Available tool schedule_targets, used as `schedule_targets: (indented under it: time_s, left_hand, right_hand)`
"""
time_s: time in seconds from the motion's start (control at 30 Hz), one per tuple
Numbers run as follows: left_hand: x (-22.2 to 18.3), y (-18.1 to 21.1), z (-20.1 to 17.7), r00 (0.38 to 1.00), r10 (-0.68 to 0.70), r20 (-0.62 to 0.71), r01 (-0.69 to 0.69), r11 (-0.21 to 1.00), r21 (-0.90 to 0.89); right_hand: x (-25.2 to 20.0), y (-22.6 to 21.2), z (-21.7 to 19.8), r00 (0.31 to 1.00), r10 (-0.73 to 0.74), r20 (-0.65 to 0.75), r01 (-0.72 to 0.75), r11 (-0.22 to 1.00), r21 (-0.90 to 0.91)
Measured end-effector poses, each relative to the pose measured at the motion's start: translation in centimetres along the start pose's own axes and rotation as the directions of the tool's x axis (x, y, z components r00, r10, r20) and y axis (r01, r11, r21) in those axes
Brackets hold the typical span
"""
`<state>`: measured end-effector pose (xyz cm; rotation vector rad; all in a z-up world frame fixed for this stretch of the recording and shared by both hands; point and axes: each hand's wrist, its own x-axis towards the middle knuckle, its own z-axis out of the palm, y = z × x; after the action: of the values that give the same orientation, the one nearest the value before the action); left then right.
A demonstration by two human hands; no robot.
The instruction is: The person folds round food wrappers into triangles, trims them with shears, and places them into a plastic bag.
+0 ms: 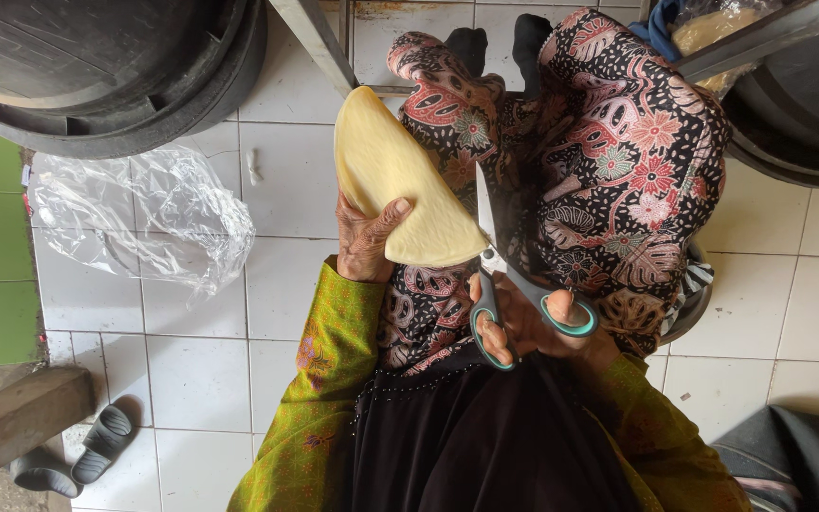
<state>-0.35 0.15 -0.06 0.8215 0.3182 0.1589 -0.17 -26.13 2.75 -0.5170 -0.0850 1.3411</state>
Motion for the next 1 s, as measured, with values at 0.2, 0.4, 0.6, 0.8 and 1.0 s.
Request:
schedule_targets:
  time_s: [0.2,0.4,0.6,0.8,1.0]
  left_hand:
    - [0.1,-0.1,-0.3,1.000,0.004,0.005,-0.004,1.000,0.024]
    - [0.1,-0.2,-0.3,1.000,-0.002,0.001,0.002,1.000,0.019]
    - [0.1,-0.2,-0.3,1.000,-0.020,0.007,0.020,1.000,0.009]
    - [0.1,-0.1,-0.3,1.000,-0.011,0.020,0.010,0.999,0.044]
    - [0.0,-0.1,-0.3,1.000,-0.015,0.019,0.014,1.000,0.026]
  right_hand:
    - [0.0,0.6,-1.3,0.998,-0.047,0.029,0.046,0.998,0.043]
    - [-0.4,1.3,-2.3,0.994,-0.092,0.059,0.088,0.994,0.068]
    - [-1.0,1.1,-1.4,0.993,-0.092,-0.067,0.086,0.992,-0.092]
    - [-0.1,0.4,-0.1,0.994,-0.083,-0.066,0.077,0.992,-0.098]
    - [0.1,-0.4,-0.2,0.999,-0.040,-0.022,0.038,0.996,-0.081]
